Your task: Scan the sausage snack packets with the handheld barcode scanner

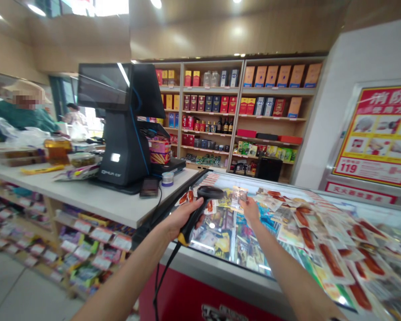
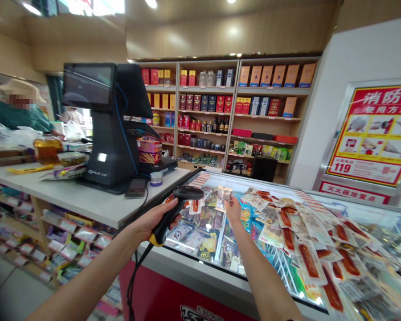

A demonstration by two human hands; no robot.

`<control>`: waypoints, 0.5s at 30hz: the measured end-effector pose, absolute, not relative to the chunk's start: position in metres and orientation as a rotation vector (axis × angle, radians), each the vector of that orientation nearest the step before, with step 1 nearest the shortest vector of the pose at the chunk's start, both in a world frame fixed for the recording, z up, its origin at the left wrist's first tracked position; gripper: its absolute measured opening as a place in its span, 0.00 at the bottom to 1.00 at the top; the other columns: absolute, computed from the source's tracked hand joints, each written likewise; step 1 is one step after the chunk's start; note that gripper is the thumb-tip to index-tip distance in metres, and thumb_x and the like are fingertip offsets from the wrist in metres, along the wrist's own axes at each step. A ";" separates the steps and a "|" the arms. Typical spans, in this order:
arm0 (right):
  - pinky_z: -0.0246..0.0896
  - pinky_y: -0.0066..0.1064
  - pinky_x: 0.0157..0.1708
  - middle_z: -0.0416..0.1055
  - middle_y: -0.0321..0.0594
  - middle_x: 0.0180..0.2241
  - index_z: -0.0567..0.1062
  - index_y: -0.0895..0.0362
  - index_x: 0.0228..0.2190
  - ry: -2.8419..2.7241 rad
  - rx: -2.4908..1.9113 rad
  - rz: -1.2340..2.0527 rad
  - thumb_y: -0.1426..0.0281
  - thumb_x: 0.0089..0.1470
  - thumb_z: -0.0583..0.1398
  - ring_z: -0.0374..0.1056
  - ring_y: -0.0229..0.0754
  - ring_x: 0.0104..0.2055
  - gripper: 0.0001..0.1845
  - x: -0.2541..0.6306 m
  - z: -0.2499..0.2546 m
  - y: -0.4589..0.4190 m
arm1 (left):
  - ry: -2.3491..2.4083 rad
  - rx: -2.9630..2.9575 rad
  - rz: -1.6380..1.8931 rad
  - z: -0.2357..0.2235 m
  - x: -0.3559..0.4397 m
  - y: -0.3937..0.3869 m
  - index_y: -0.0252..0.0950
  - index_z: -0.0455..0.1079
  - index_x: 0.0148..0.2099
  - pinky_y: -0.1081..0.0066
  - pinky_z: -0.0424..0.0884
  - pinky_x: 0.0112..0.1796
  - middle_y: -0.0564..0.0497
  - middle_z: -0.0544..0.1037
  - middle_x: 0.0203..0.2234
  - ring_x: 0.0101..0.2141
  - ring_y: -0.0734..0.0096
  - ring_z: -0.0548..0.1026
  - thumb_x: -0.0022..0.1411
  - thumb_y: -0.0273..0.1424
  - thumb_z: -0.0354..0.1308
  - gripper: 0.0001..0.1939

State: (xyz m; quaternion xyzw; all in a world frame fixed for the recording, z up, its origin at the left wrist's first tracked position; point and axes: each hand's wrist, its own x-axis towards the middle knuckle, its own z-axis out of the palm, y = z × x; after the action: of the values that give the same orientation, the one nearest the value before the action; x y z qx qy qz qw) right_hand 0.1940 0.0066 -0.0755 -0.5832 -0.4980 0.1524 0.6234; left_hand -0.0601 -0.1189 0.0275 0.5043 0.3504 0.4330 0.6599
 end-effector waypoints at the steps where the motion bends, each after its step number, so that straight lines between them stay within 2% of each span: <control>1: 0.57 0.26 0.28 0.70 0.38 0.27 0.68 0.59 0.33 -1.151 -1.348 0.344 0.63 0.38 0.53 0.65 0.39 0.29 0.18 0.194 -0.076 0.008 | 0.791 1.133 0.973 0.027 -0.060 -0.117 0.31 0.62 0.27 0.79 0.58 0.15 0.52 0.67 0.14 0.13 0.79 0.64 0.49 0.42 0.53 0.16; 10: 0.57 0.26 0.28 0.71 0.40 0.28 0.67 0.60 0.33 -1.181 -1.305 0.375 0.64 0.38 0.53 0.65 0.39 0.28 0.19 0.181 -0.072 0.017 | 0.755 1.035 0.889 0.021 -0.064 -0.096 0.31 0.63 0.30 0.78 0.59 0.16 0.51 0.68 0.15 0.14 0.78 0.65 0.50 0.41 0.52 0.15; 15: 0.58 0.27 0.30 0.71 0.40 0.29 0.67 0.61 0.33 -1.207 -1.239 0.340 0.64 0.38 0.53 0.65 0.39 0.30 0.18 0.179 -0.073 0.025 | 0.694 1.035 0.874 0.021 -0.062 -0.089 0.31 0.64 0.31 0.78 0.59 0.16 0.52 0.67 0.15 0.14 0.79 0.65 0.50 0.41 0.51 0.16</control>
State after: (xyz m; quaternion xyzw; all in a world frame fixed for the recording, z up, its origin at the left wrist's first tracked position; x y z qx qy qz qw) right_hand 0.1788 0.0250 -0.0727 -0.5423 -0.5284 0.1488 0.6360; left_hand -0.0624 -0.0890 0.0213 0.4690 0.3145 0.3962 0.7240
